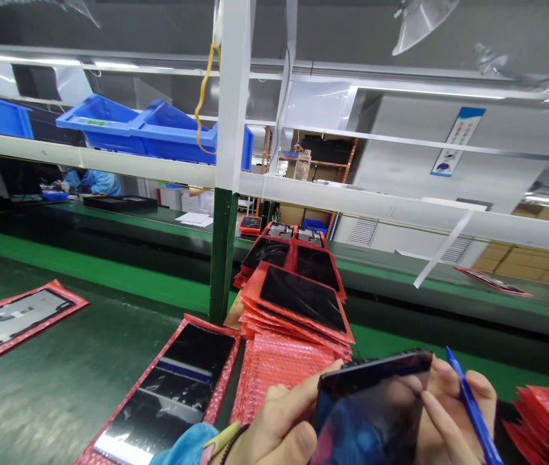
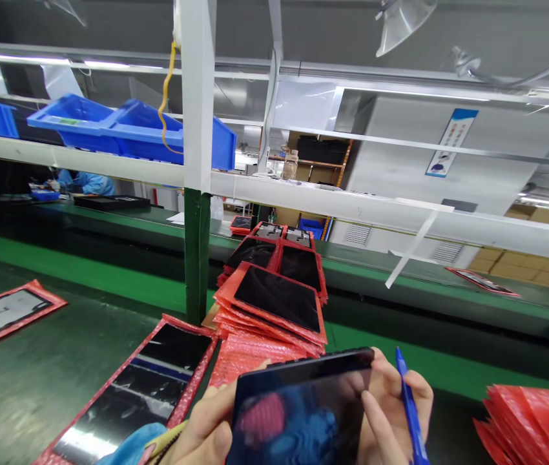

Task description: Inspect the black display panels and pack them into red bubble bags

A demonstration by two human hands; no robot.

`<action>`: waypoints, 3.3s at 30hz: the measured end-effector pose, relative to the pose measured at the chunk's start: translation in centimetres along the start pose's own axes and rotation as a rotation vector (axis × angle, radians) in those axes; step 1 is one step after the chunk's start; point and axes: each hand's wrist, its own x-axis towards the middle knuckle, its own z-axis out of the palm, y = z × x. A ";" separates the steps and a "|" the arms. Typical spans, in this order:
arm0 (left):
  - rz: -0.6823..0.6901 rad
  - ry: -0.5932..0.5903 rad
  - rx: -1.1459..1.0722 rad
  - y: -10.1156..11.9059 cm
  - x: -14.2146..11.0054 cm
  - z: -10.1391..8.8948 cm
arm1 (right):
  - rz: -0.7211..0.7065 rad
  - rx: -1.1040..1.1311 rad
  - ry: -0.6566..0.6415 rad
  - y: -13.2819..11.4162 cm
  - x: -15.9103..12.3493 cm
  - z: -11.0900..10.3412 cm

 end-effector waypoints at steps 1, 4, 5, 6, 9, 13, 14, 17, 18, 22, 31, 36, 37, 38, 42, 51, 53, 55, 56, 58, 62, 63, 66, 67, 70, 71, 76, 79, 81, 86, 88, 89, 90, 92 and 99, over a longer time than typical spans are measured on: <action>0.004 -0.026 0.000 0.1 0.2 -0.2 | 0.008 0.005 0.015 -0.1 -0.1 0.2; 0.003 -0.051 -0.108 0.0 0.8 -0.3 | 0.059 -0.033 -0.022 -0.4 -0.2 0.5; -0.003 -0.031 -0.172 -0.2 1.0 -0.2 | 0.102 -0.072 -0.047 -0.5 -0.1 0.5; -0.008 -0.002 -0.233 -0.4 1.1 -0.2 | 0.138 -0.107 -0.055 -0.5 0.0 0.4; -0.046 0.061 -0.310 -1.4 1.1 -1.1 | 0.248 -0.172 -0.076 0.1 0.5 -0.4; -0.269 0.177 -0.090 -3.3 -0.6 -4.4 | 0.445 -0.188 -0.120 2.6 1.0 -1.9; -0.346 0.227 -0.032 -3.9 -1.3 -5.3 | 0.472 -0.189 -0.124 3.5 0.9 -2.3; -0.535 0.320 0.052 -6.1 -3.4 -7.2 | 0.472 -0.202 -0.144 6.0 0.2 -2.8; -0.572 0.325 0.048 -6.8 -4.1 -7.4 | 0.461 -0.206 -0.153 6.8 -0.1 -2.9; -0.663 0.281 -0.043 -8.3 -6.0 -6.8 | 0.454 -0.229 -0.164 8.9 -1.2 -2.9; -0.772 0.374 -0.279 -7.6 -6.6 -5.7 | 0.442 -0.276 -0.183 10.0 -1.8 -2.1; -0.770 0.347 -0.298 -6.8 -5.1 -5.5 | 0.369 -0.274 -0.231 10.0 -3.0 -1.4; -0.749 0.330 -0.301 -6.6 -4.7 -5.2 | 0.355 -0.273 -0.238 10.1 -3.1 -1.4; -0.721 0.319 -0.307 -6.3 -4.2 -4.8 | 0.342 -0.272 -0.244 10.3 -3.2 -1.3; -0.616 0.348 -0.357 -5.5 -3.2 -3.2 | 0.303 -0.268 -0.244 10.4 -3.4 -1.6; -0.707 0.635 -0.267 -2.0 -8.7 -10.0 | -0.054 -0.752 -0.462 10.4 0.5 -9.8; -0.728 0.672 -0.234 -1.0 -10.2 -12.7 | -0.073 -0.858 -0.478 11.2 1.6 -12.2; -0.762 0.634 -0.230 -0.9 -11.3 -15.1 | -0.097 -0.947 -0.502 12.0 2.3 -13.9; -0.780 0.615 -0.227 -1.2 -11.7 -16.2 | -0.117 -0.983 -0.518 12.4 2.4 -14.5; -0.810 0.621 -0.181 -2.4 -12.3 -18.1 | -0.165 -1.034 -0.549 13.1 2.5 -15.1; -0.848 0.643 -0.110 -5.9 -13.0 -20.8 | -0.291 -1.098 -0.597 13.9 2.5 -15.4; -0.850 0.635 -0.088 -6.7 -13.0 -21.4 | -0.323 -1.110 -0.608 13.9 2.5 -15.4; -0.837 0.614 0.016 -8.4 -12.8 -22.9 | -0.401 -1.143 -0.646 13.7 2.8 -15.3; -0.832 0.609 0.065 -8.8 -12.7 -23.3 | -0.418 -1.153 -0.656 13.6 2.9 -15.2; -0.824 0.590 0.237 -9.6 -12.4 -24.6 | -0.434 -1.169 -0.693 13.3 3.1 -14.8; -0.823 0.580 0.298 -9.8 -12.4 -24.9 | -0.427 -1.165 -0.710 13.2 3.2 -14.7; -0.790 0.575 0.628 -10.1 -12.2 -25.1 | -0.313 -1.106 -0.689 12.2 3.4 -14.0; -0.756 0.559 0.763 -10.1 -12.2 -24.3 | -0.212 -1.029 -0.577 10.8 3.2 -13.4; -0.728 0.549 0.820 -10.1 -12.1 -23.4 | -0.137 -0.956 -0.498 9.5 2.5 -12.7; -0.631 0.497 0.806 -8.5 -10.4 -18.5 | 0.085 -0.745 -0.506 5.9 -1.5 -9.4; -0.633 0.381 0.627 -7.1 -9.1 -15.2 | 0.336 -0.492 -0.608 4.8 -3.4 -7.9; -0.677 0.316 0.325 -6.4 -8.5 -13.4 | 0.465 -0.355 -0.624 4.5 -4.2 -7.2; -0.700 0.294 0.076 -5.7 -7.8 -11.6 | 0.573 -0.260 -0.631 4.2 -4.8 -6.6; -0.744 0.281 -0.224 -4.5 -6.8 -8.6 | 0.687 -0.165 -0.636 4.0 -5.6 -5.8; -0.874 0.354 -0.565 -4.5 -5.5 -5.5 | 0.430 -0.593 -0.643 5.0 -6.6 -5.6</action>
